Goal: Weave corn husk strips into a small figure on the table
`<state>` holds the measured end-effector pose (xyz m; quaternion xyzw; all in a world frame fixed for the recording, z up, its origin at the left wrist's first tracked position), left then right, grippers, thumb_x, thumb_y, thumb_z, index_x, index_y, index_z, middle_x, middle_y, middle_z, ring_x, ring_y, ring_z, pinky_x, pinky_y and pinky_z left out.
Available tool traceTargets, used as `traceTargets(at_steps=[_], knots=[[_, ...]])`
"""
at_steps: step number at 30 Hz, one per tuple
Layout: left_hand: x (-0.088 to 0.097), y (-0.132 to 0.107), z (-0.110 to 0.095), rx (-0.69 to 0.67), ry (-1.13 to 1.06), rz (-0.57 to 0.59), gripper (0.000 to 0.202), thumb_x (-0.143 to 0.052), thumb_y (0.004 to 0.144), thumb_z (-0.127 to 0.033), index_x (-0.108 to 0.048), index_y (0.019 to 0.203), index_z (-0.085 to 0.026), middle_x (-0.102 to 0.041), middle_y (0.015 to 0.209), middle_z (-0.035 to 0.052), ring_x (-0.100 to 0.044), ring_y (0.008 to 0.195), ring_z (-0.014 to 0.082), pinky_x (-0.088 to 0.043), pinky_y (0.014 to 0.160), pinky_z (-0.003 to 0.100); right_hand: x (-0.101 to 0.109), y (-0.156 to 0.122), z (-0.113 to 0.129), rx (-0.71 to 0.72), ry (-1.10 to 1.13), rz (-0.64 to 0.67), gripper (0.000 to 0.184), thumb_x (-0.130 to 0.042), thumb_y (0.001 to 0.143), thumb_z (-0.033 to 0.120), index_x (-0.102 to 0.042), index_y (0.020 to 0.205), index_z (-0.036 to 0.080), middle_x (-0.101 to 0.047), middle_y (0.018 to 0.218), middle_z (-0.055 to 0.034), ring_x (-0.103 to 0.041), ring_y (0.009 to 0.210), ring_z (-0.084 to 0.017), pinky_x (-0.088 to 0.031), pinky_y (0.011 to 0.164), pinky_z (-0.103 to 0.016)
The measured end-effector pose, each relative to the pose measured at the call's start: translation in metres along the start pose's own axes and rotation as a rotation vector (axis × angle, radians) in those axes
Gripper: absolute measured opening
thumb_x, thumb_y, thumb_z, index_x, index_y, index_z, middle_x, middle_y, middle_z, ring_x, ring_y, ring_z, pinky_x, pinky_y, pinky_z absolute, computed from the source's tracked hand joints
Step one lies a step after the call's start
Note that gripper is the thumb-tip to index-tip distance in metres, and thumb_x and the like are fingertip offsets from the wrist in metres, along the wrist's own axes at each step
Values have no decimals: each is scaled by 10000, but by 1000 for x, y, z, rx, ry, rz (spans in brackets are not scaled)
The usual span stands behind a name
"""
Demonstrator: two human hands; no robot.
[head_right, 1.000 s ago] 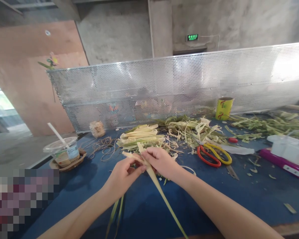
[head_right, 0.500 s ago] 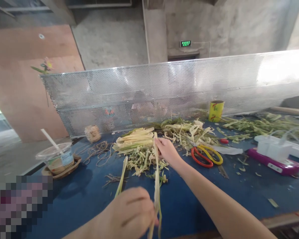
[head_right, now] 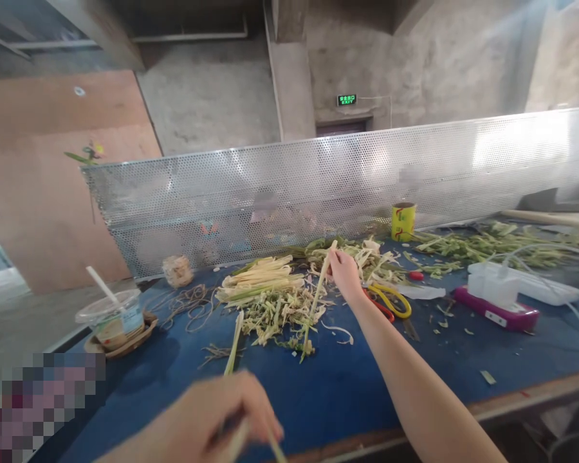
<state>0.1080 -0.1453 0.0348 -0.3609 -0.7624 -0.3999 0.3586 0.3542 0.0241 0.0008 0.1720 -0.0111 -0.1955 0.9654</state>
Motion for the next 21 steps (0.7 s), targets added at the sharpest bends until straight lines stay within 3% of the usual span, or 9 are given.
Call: traceTargets(at_steps=[3, 4, 7, 10, 12, 14, 16, 18, 21], knots=[[25, 33, 45, 380, -334, -215, 144, -410, 857, -259, -458, 745, -181, -620, 601, -12, -549, 448, 79, -430, 368, 169, -3, -5, 11, 48, 66, 60, 303, -475, 822, 336, -409, 581, 165, -333, 407, 91, -320, 317, -39, -260, 325, -178], [33, 45, 60, 440, -419, -272, 152, -462, 830, -278, -449, 715, -178, -613, 588, -13, -539, 436, 81, -431, 362, 179, -3, -6, 15, 55, 90, 90, 289, -485, 811, 321, -405, 580, 166, -324, 407, 96, -310, 317, -35, -253, 325, -171], [47, 85, 102, 526, -563, -441, 177, -585, 748, -259, -466, 662, -159, -604, 593, 6, -568, 497, 111, -414, 357, 188, -2, -8, 24, 58, 163, 170, 229, -493, 747, 263, -385, 566, 173, -310, 406, 102, -282, 312, -29, -222, 311, -157], [42, 135, 131, 569, -589, -498, 153, -566, 772, -247, -505, 698, -128, -605, 644, 35, -577, 555, 113, -434, 418, 195, 2, -7, 29, 63, 223, 201, 170, -465, 657, 257, -352, 548, 193, -297, 386, 99, -263, 297, -35, -181, 288, -163], [31, 172, 142, 592, -617, -522, 175, -493, 828, -266, -549, 846, -102, -617, 827, 79, -596, 704, 130, -490, 572, 241, 5, -5, 28, 66, 246, 207, 151, -454, 626, 279, -345, 555, 201, -292, 377, 102, -251, 288, -37, -162, 283, -166], [17, 206, 149, 603, -638, -496, 296, -488, 837, -294, -512, 1087, -139, -555, 1067, 81, -568, 889, 177, -489, 741, 373, 8, -2, 26, 68, 252, 211, 149, -447, 617, 300, -344, 566, 206, -296, 366, 105, -240, 279, -38, -153, 281, -168], [5, 230, 154, 623, -644, -435, 323, -492, 834, -294, -495, 1120, -146, -534, 1112, 87, -554, 934, 194, -476, 773, 399, 10, 2, 23, 72, 240, 215, 146, -443, 621, 313, -352, 580, 207, -315, 360, 104, -248, 278, -41, -153, 287, -169], [-3, 239, 157, 636, -625, -359, 326, -495, 832, -292, -492, 1124, -147, -532, 1117, 88, -553, 939, 195, -475, 777, 403, 13, 5, 21, 78, 214, 220, 145, -451, 631, 320, -371, 596, 205, -345, 359, 99, -264, 286, -44, -155, 299, -168], [-4, 228, 157, 568, -556, -271, 308, -479, 839, -309, -510, 1096, -140, -552, 1076, 84, -565, 897, 183, -484, 745, 378, 15, 8, 19, 89, 157, 244, 158, -480, 643, 328, -403, 599, 197, -370, 352, 91, -262, 293, -44, -155, 315, -173]])
Point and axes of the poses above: each hand's wrist, its own y-axis towards the middle knuckle, its own x-axis out of the back of the hand, z = x × y, the point moved 1 cm from there along y, towards the middle knuckle
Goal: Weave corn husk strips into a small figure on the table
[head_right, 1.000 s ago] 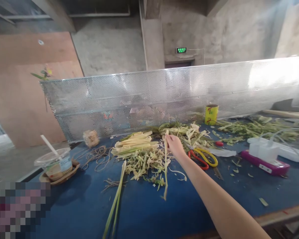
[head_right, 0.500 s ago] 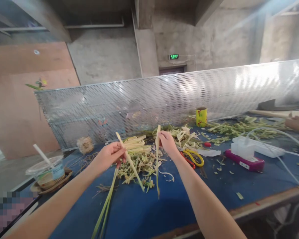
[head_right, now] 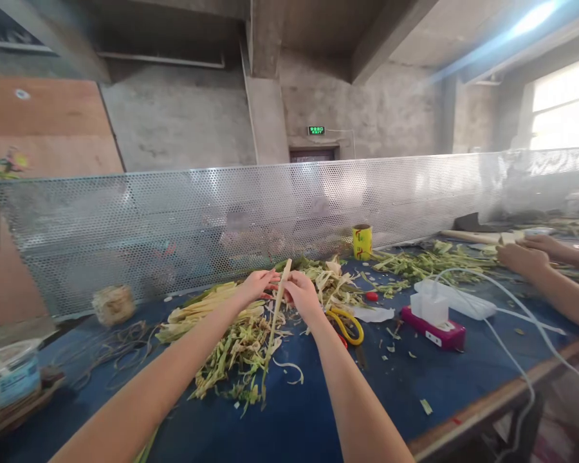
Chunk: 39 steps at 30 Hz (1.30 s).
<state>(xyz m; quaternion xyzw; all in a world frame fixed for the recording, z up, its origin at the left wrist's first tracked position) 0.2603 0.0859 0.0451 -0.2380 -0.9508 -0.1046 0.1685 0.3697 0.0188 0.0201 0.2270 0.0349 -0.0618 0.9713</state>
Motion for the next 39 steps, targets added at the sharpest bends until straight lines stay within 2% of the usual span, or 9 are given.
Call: traceTargets(at_steps=[2, 4, 9, 18, 29, 31, 34, 36, 39], knots=[[8, -14, 2, -98, 56, 66, 324, -412, 853, -371, -577, 999, -133, -609, 940, 73, -581, 802, 174, -479, 623, 289, 0, 1, -2, 5, -38, 21, 165, -496, 651, 323, -415, 588, 194, -367, 344, 88, -265, 298, -48, -163, 324, -179], [14, -28, 3, -181, 113, 136, 294, -484, 806, -381, -611, 940, -152, -629, 810, 41, -580, 734, 160, -443, 542, 228, 0, 1, -4, 13, -71, 27, 162, -505, 661, 307, -424, 581, 192, -370, 349, 84, -289, 313, -56, -184, 335, -183], [17, -43, 4, -288, 224, 148, 221, -537, 760, -343, -617, 843, -155, -608, 715, 9, -532, 585, 108, -412, 510, 208, 0, 0, -10, 34, -142, 42, 173, -524, 679, 273, -427, 565, 188, -375, 369, 82, -310, 339, -56, -223, 367, -186], [19, -54, 3, -286, 302, 111, 216, -522, 758, -280, -592, 870, -108, -635, 744, 64, -566, 613, 126, -439, 489, 212, -5, -4, -12, 36, -223, 166, 163, -484, 723, 284, -450, 601, 181, -363, 363, 93, -290, 320, -50, -223, 363, -181], [17, -56, 2, -323, 427, 72, 171, -494, 761, -263, -590, 786, -124, -633, 698, 44, -529, 521, 106, -421, 478, 212, -3, -3, -14, -44, -284, 128, 211, -513, 745, 187, -437, 549, 164, -389, 375, 85, -325, 339, -45, -246, 372, -174], [15, -56, 1, -352, 459, 60, 150, -498, 754, -251, -591, 762, -134, -633, 688, 33, -537, 542, 113, -426, 516, 219, -2, -1, -17, -87, -284, 125, 184, -525, 781, 205, -498, 612, 137, -465, 475, 63, -392, 398, -44, -318, 408, -170], [12, -53, 0, -416, 505, 35, 128, -502, 742, -239, -594, 727, -151, -631, 689, 17, -557, 625, 133, -429, 610, 235, 1, 2, -21, -178, -258, 131, 185, -500, 841, 279, -560, 893, 113, -582, 804, -14, -552, 645, -90, -469, 577, -245], [9, -48, 1, -456, 527, 19, 122, -502, 735, -234, -595, 717, -158, -625, 692, 9, -556, 665, 142, -421, 645, 239, 3, 4, -23, -240, -222, 132, 261, -480, 854, 302, -527, 1043, 129, -568, 990, -56, -573, 815, -139, -493, 692, -322], [4, -40, 2, -492, 537, 3, 129, -495, 732, -237, -599, 723, -161, -609, 681, 1, -541, 664, 140, -414, 643, 233, 7, 7, -23, -305, -159, 120, 300, -483, 851, 301, -503, 1104, 141, -542, 1079, -75, -559, 905, -171, -480, 755, -368]])
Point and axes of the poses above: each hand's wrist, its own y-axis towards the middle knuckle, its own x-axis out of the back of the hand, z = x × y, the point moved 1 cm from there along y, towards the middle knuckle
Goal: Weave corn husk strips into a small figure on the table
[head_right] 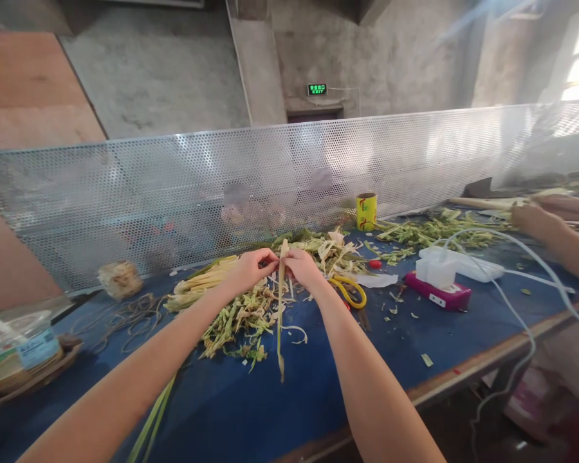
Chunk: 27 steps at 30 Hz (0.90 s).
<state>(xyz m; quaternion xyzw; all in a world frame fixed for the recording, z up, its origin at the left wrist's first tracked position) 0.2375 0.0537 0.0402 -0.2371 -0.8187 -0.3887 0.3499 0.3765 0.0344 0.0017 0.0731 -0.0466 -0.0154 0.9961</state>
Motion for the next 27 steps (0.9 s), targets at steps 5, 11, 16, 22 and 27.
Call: traceTargets(at_steps=[5, 11, 16, 22, 27], knots=[[-9, 19, 3, 12, -29, -34, 101, -512, 720, -223, -596, 718, -166, -596, 673, -7, -537, 671, 138, -417, 667, 236, 6, 0, 2, -48, 76, -26, 312, -486, 850, 299, -495, 1119, 143, -532, 1103, -79, -552, 929, -179, -473, 772, -382], [-19, 43, 19, 230, -151, -98, 160, -527, 789, -282, -590, 806, -136, -606, 770, 25, -559, 739, 148, -451, 734, 308, 6, 0, 3, -72, 102, -67, 305, -484, 850, 298, -499, 1114, 146, -533, 1103, -78, -553, 927, -177, -474, 772, -378], [-22, 33, 26, 439, -381, -24, 322, -485, 825, -350, -484, 1078, -150, -609, 951, 77, -602, 714, 129, -490, 577, 267, 9, 1, 1, -22, 116, -126, 308, -485, 849, 301, -498, 1114, 143, -536, 1095, -77, -555, 922, -178, -475, 768, -378], [-1, -27, 12, 460, -595, 244, 384, -478, 778, -478, -586, 946, -150, -647, 958, 113, -617, 820, 161, -487, 614, 244, 3, 2, 3, 83, 156, -136, 229, -470, 860, 297, -531, 991, 119, -577, 860, -28, -561, 668, -96, -484, 578, -251], [18, -63, -8, 442, -585, 338, 318, -559, 743, -421, -613, 929, -169, -670, 865, 70, -602, 800, 148, -459, 603, 214, -9, -12, 18, 220, 185, -40, 215, -453, 831, 320, -384, 682, 182, -321, 405, 118, -246, 290, -19, -189, 319, -146]])
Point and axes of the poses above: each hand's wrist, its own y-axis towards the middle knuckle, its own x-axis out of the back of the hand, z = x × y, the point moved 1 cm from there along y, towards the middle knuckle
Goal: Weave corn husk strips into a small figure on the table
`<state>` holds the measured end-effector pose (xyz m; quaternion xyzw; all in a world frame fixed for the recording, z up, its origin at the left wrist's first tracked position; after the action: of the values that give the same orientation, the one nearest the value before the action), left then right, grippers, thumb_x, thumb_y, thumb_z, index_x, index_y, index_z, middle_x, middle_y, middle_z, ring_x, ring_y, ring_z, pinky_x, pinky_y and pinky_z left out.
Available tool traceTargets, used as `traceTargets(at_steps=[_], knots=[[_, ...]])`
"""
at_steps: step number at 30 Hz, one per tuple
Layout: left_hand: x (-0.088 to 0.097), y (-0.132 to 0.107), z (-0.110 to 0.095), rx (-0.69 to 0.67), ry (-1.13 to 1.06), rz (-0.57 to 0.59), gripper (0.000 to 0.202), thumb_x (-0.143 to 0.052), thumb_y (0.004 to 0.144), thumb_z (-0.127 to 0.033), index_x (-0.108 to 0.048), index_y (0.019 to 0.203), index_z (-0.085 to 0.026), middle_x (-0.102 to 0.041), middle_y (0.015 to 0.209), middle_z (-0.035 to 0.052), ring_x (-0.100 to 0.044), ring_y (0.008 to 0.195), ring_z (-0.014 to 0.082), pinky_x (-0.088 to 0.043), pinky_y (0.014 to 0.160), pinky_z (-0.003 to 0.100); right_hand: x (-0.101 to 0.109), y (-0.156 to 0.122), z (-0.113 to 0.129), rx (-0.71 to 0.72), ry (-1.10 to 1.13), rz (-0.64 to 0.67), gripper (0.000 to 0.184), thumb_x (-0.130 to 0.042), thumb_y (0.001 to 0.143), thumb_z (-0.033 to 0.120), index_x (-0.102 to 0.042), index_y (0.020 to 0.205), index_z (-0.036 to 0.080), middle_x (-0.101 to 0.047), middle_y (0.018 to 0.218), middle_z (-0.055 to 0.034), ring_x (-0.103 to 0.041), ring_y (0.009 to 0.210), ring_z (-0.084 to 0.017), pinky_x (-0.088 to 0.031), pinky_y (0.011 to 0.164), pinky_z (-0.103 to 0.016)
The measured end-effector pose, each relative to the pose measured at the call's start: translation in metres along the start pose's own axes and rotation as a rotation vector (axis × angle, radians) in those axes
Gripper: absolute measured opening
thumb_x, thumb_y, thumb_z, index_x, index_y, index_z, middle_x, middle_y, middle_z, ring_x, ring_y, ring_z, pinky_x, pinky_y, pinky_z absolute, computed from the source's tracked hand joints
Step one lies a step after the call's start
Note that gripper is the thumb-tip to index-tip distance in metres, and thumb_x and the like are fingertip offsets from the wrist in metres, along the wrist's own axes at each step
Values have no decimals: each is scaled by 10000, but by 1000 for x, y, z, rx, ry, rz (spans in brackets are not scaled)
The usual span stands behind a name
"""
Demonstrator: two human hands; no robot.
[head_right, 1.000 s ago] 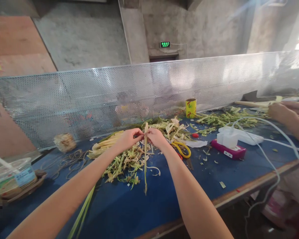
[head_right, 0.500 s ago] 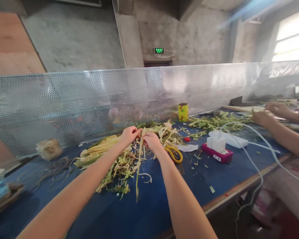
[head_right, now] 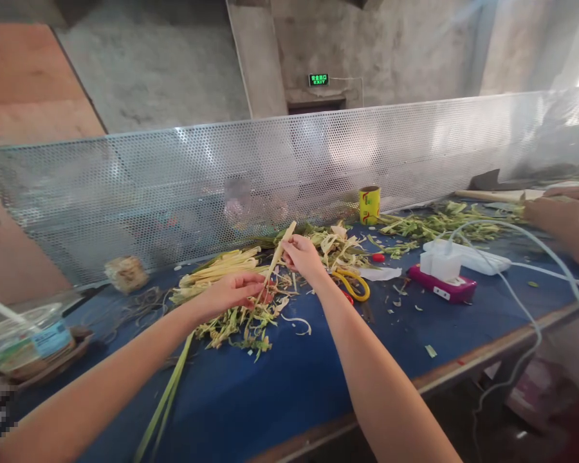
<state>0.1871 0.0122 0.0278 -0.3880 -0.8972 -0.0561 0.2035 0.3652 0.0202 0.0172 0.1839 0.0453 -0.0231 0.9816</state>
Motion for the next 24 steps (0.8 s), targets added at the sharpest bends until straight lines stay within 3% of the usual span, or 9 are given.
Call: traceTargets(at_steps=[3, 6, 11, 13, 15, 18, 20, 22, 24], knots=[[1, -16, -6, -35, 12, -72, 292, -557, 742, -418, -617, 877, -166, -651, 813, 42, -581, 734, 124, -437, 573, 197, -16, -12, 8, 24, -34, 142, 246, -470, 785, 372, -351, 656, 200, -322, 383, 120, -236, 281, -24, -181, 319, -156], [5, -28, -6, -49, -30, -156, 254, -601, 707, -391, -610, 775, -147, -595, 641, -2, -518, 563, 83, -386, 491, 179, -37, -22, 5, 3, -147, 264, 248, -470, 767, 396, -363, 657, 201, -328, 380, 116, -249, 286, -31, -209, 320, -162], [13, -46, 7, -31, -139, -232, 235, -666, 641, -348, -557, 631, -140, -509, 481, -43, -398, 402, 45, -293, 395, 169, -62, -30, -8, -70, -491, 324, 258, -390, 821, 421, -442, 707, 195, -427, 426, 70, -383, 347, -69, -345, 392, -193], [18, -54, 14, -43, -211, -330, 220, -646, 665, -347, -561, 683, -145, -533, 518, -32, -437, 433, 52, -311, 403, 164, -57, -31, -7, -97, -677, 253, 248, -417, 820, 416, -494, 754, 190, -541, 551, 12, -515, 491, -112, -422, 514, -240], [23, -64, 20, -58, -290, -446, 216, -644, 670, -336, -556, 737, -150, -568, 579, -15, -501, 500, 67, -336, 418, 157, -45, -29, -4, -143, -875, 101, 202, -456, 815, 363, -528, 822, 174, -606, 777, -71, -581, 772, -195, -434, 700, -326], [32, -78, 28, -88, -411, -575, 238, -675, 638, -319, -541, 749, -157, -609, 673, 2, -570, 604, 91, -381, 447, 155, -18, -26, -2, -318, -1137, -172, 214, -472, 804, 203, -527, 982, 97, -499, 1112, -230, -439, 1101, -349, -338, 845, -494], [37, -86, 33, -108, -489, -627, 251, -692, 615, -318, -541, 735, -157, -620, 691, 2, -587, 621, 98, -408, 463, 164, 0, -25, -6, -490, -1247, -313, 270, -460, 814, 188, -519, 1025, 31, -427, 1164, -307, -394, 1124, -419, -323, 804, -584], [41, -92, 39, -123, -554, -670, 261, -706, 596, -315, -550, 729, -153, -625, 679, 2, -598, 617, 104, -429, 472, 173, 14, -22, -11, -592, -1302, -352, 299, -469, 833, 242, -518, 1062, 56, -467, 1152, -250, -457, 1075, -369, -367, 787, -572], [44, -96, 43, -134, -600, -708, 263, -719, 582, -302, -560, 722, -146, -631, 663, 6, -602, 603, 105, -437, 472, 176, 24, -20, -16, -584, -1340, -325, 325, -488, 843, 299, -493, 1123, 134, -505, 1148, -110, -514, 1013, -231, -428, 824, -453]])
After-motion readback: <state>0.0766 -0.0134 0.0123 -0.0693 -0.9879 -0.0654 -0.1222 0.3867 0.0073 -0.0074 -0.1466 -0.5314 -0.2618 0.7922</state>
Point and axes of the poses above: each hand's wrist, its own y-axis towards the middle knuckle, its own x-axis out of the back of the hand, z = x × y, the point moved 1 cm from there along y, towards the middle knuckle
